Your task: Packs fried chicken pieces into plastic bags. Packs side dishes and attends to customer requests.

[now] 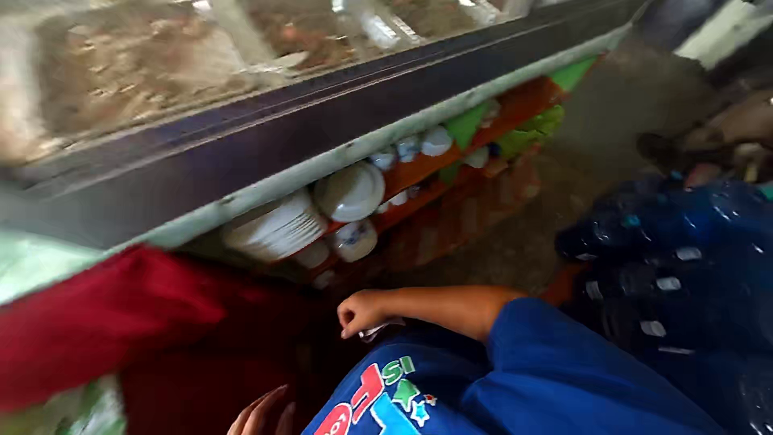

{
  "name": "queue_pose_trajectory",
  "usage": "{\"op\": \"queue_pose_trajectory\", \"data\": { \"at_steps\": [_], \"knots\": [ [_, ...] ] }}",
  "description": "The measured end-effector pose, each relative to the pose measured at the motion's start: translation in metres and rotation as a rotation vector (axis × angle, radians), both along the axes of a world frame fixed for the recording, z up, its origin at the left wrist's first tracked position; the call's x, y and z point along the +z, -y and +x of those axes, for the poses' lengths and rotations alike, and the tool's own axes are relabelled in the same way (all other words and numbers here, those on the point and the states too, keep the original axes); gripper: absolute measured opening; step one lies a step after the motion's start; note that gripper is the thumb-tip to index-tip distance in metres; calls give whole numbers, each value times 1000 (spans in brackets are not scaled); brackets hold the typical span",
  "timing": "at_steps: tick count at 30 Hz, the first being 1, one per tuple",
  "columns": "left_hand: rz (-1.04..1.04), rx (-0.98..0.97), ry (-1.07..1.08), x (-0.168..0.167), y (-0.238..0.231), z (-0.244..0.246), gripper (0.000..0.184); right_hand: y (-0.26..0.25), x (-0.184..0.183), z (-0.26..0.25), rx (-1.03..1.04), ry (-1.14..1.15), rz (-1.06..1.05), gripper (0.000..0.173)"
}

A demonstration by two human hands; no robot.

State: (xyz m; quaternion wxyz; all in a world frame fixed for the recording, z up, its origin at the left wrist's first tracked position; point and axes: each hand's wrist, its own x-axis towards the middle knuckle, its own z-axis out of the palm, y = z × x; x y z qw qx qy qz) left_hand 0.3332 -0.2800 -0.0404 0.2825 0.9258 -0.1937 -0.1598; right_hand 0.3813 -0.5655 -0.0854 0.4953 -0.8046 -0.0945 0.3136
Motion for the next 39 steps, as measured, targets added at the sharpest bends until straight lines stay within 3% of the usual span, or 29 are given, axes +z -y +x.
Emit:
{"op": "queue_pose_trajectory", "data": {
  "at_steps": [4, 5, 8, 12, 16, 20, 25, 29, 32, 36, 39],
  "knots": [
    [105, -388, 38, -116, 128, 84, 34, 182, -29, -48, -424, -98, -46, 29],
    [152, -451, 15, -130, 161, 95, 32, 214, -26, -59, -481, -144, -52, 31],
    [353, -636, -182, -135, 262, 108, 37, 282, -20, -90, -667, -187, -14, 30],
    [605, -854, -294, -129, 374, 125, 42, 337, -29, -131, -928, -169, 107, 28],
    [613, -981, -262, -118, 497, 144, 41, 395, -45, -165, -1090, -222, 156, 27],
    [576, -966, -183, -117, 622, 156, 39, 467, -55, -159, -1181, -272, 184, 23],
    [451, -962, 163, -141, 778, 185, 32, 567, -79, -138, -1240, -284, 227, 21],
    [747, -838, 265, -161, 876, 213, 45, 629, -112, -146, -1278, -303, 261, 21],
    [971, -683, 182, -180, 909, 232, 58, 670, -130, -146, -1235, -360, 266, 21],
    [798, -367, 51, -156, 932, 241, 69, 740, -137, -131, -1047, -406, 252, 23],
    [689, -242, 30, -118, 943, 251, 58, 788, -128, -109, -902, -400, 207, 24]
  ]
}}
